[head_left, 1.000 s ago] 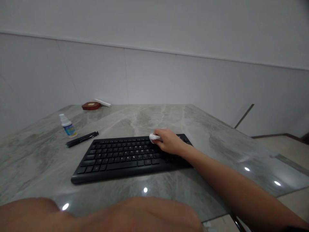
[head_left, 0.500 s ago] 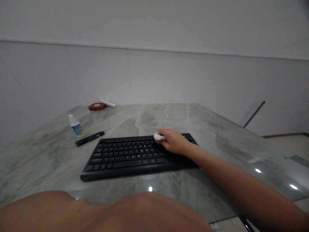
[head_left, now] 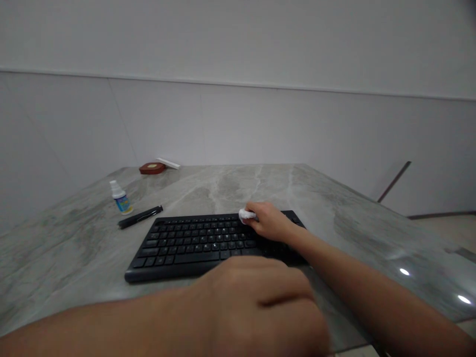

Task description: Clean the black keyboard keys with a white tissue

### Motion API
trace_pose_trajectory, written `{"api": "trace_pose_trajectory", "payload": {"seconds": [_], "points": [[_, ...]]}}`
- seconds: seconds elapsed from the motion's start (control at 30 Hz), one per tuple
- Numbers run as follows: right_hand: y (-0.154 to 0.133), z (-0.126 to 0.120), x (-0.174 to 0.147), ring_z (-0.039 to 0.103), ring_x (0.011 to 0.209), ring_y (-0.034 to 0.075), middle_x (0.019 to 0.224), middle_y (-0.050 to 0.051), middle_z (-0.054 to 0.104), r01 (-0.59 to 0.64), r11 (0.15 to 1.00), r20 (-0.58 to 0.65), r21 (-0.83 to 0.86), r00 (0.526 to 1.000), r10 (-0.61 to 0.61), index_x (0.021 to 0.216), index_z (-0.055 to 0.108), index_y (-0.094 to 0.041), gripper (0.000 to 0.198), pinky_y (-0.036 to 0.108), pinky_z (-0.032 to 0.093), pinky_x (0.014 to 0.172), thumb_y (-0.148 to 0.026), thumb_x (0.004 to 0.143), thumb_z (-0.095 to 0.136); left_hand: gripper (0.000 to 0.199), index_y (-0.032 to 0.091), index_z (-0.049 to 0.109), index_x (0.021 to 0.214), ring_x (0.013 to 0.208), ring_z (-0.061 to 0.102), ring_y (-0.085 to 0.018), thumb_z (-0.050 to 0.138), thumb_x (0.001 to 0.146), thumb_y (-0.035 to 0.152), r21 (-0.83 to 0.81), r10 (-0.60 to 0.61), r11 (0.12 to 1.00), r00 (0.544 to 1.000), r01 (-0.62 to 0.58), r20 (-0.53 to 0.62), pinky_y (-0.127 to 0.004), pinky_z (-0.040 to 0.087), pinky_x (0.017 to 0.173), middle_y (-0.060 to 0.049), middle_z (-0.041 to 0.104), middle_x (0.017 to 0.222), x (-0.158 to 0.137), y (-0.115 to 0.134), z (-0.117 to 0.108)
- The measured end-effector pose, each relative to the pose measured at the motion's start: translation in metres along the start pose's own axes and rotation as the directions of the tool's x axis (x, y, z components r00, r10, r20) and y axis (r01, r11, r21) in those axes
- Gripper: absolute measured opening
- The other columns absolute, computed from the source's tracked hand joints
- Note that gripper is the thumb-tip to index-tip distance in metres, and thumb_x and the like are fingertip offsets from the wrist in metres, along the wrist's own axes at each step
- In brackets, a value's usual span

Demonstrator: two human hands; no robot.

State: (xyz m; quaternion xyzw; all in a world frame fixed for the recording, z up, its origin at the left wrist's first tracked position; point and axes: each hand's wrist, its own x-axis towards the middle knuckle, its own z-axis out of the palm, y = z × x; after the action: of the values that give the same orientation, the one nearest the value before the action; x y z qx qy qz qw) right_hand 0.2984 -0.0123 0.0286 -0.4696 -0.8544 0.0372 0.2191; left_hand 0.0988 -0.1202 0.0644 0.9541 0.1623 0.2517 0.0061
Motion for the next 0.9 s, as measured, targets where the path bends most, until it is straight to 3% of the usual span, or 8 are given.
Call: {"api": "trace_pose_trajectory", "payload": {"seconds": [0.07,0.13,0.2,0.3,0.47,0.6,0.77,0.9], "points": [[0.002,0.001,0.001,0.056,0.071,0.016,0.079,0.005,0.066,-0.011,1.0,-0.021,-0.021,1.0,0.011,0.083,0.062,-0.016,0.005,0.026,0.035,0.066,-0.02,0.084,0.058,0.03,0.022,0.062,0.082,0.075,0.058,-0.018,0.035,0.094,0.016,0.068,0.079,0.994,0.996,-0.082,0.046,-0.033,0.055,0.075,-0.005,0.063,0.081,0.011,-0.028,0.001],[0.004,0.001,0.002,0.056,0.07,0.016,0.077,0.005,0.066,-0.014,1.0,-0.032,-0.025,0.999,0.013,0.082,0.062,-0.016,0.006,0.026,0.034,0.065,-0.02,0.084,0.058,0.027,0.017,0.059,0.078,0.076,0.056,-0.019,0.036,0.089,0.009,0.178,-0.041,0.983,0.998,0.047,-0.039,-0.035,0.054,0.075,-0.006,0.061,0.077,0.013,-0.061,0.01],[0.006,0.001,0.004,0.057,0.071,0.016,0.078,0.004,0.066,0.003,1.0,-0.023,-0.003,1.0,-0.003,0.084,0.063,-0.017,0.004,0.026,0.035,0.066,-0.018,0.083,0.059,0.024,0.016,0.059,0.086,0.085,0.057,-0.02,0.038,0.087,0.005,0.202,-0.206,0.951,0.967,0.234,-0.146,-0.037,0.053,0.082,-0.007,0.061,0.086,0.009,-0.09,0.025],[0.008,0.0,0.004,0.058,0.072,0.017,0.079,0.005,0.068,0.0,1.0,-0.004,-0.002,1.0,0.0,0.084,0.064,-0.017,0.004,0.026,0.035,0.067,-0.018,0.082,0.06,0.025,0.015,0.06,0.1,0.1,0.056,-0.022,0.039,0.089,0.006,0.189,-0.197,0.957,0.972,0.22,-0.131,-0.041,0.052,0.092,-0.009,0.061,0.101,-0.001,-0.112,0.045],[0.01,-0.001,0.004,0.058,0.072,0.017,0.079,0.005,0.068,-0.015,1.0,-0.008,-0.02,1.0,0.015,0.083,0.064,-0.017,0.006,0.026,0.036,0.067,-0.018,0.083,0.058,0.025,0.013,0.064,0.104,0.118,0.05,-0.026,0.042,0.09,0.01,0.166,-0.136,0.975,0.987,0.15,-0.089,-0.044,0.046,0.103,-0.011,0.061,0.116,-0.006,-0.11,0.053],[0.007,0.003,0.003,0.059,0.074,0.016,0.08,0.004,0.067,0.044,0.998,-0.011,0.035,0.999,-0.043,0.086,0.064,-0.017,0.008,0.025,0.037,0.068,-0.016,0.085,0.056,0.026,0.012,0.065,0.104,0.112,0.055,-0.024,0.044,0.089,0.011,0.126,-0.175,0.975,0.982,0.184,-0.074,-0.041,0.048,0.101,-0.012,0.062,0.113,-0.005,-0.108,0.05],[0.0,0.011,0.005,0.059,0.072,0.017,0.077,0.005,0.067,-0.02,1.0,-0.061,0.015,0.998,0.021,0.083,0.062,-0.017,0.01,0.026,0.036,0.066,-0.02,0.087,0.054,0.026,0.013,0.066,0.104,0.102,0.058,-0.024,0.045,0.089,0.012,0.122,-0.214,0.968,0.976,0.218,-0.044,-0.04,0.051,0.094,-0.011,0.063,0.107,-0.004,-0.108,0.049],[-0.003,0.011,0.008,0.059,0.077,0.016,0.083,0.005,0.068,0.082,0.995,-0.012,0.057,0.997,-0.081,0.086,0.063,-0.017,0.012,0.025,0.037,0.069,-0.016,0.088,0.051,0.025,0.013,0.066,0.103,0.1,0.057,-0.024,0.047,0.087,0.012,0.132,-0.217,0.967,0.976,0.218,-0.02,-0.042,0.051,0.093,-0.012,0.062,0.105,-0.005,-0.108,0.049]]}}
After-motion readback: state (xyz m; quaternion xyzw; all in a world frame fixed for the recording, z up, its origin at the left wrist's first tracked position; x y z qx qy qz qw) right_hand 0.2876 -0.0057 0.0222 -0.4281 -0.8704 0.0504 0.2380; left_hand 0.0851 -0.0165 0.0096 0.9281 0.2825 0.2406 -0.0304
